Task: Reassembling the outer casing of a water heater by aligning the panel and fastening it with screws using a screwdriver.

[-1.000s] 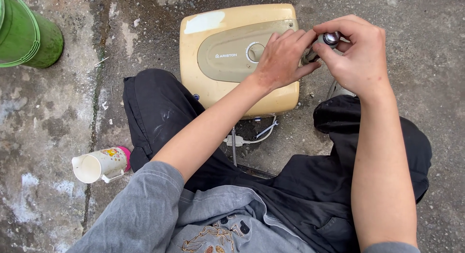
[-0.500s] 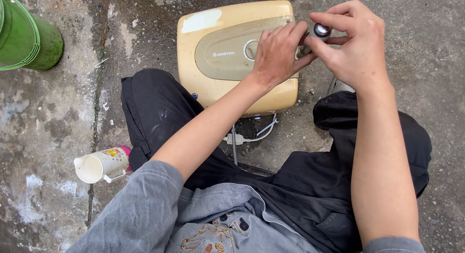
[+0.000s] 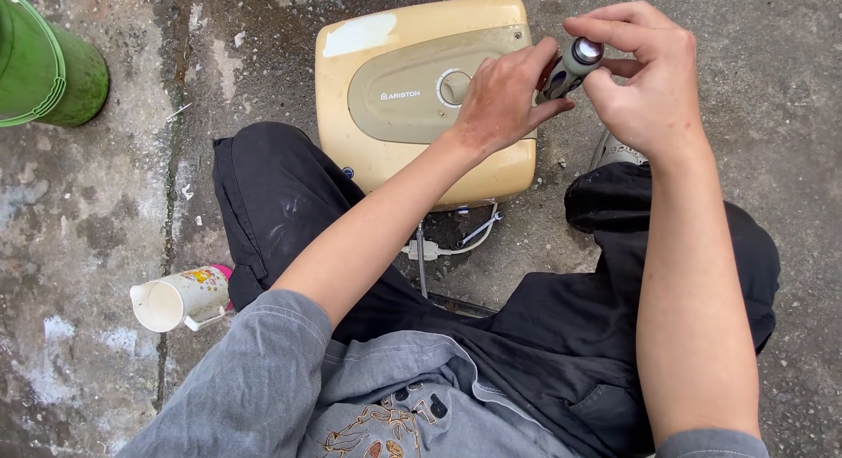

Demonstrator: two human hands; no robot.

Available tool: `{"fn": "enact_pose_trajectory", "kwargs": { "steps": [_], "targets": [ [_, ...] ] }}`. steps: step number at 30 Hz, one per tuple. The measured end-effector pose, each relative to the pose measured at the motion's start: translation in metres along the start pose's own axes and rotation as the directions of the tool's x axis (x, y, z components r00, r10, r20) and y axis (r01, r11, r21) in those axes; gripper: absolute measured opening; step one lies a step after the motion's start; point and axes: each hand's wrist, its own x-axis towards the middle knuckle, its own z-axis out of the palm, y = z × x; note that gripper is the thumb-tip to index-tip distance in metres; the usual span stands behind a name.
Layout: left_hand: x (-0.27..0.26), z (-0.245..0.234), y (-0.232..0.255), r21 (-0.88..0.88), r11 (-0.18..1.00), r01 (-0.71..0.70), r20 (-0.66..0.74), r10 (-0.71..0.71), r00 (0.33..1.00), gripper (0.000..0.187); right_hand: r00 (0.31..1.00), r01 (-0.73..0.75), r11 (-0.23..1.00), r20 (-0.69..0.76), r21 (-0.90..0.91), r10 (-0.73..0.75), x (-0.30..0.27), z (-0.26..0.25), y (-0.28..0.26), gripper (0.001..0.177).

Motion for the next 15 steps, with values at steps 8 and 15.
{"fn": "enact_pose_trajectory", "kwargs": {
  "steps": [8,15],
  "targets": [
    [-0.007,0.001,0.003,0.137,0.988,0.070,-0.089,-0.058,0.994,0.049,0.996,0.005,0.998,0.091,-0.056,0.000,0.002,-0.002,-0.016,0.047],
    [-0.004,0.001,0.004,-0.026,0.999,0.017,-0.050,-0.019,0.999,0.042,0.987,-0.157,0.954,-0.062,-0.256,0.146,-0.005,0.001,-0.001,0.041]
  ]
}}
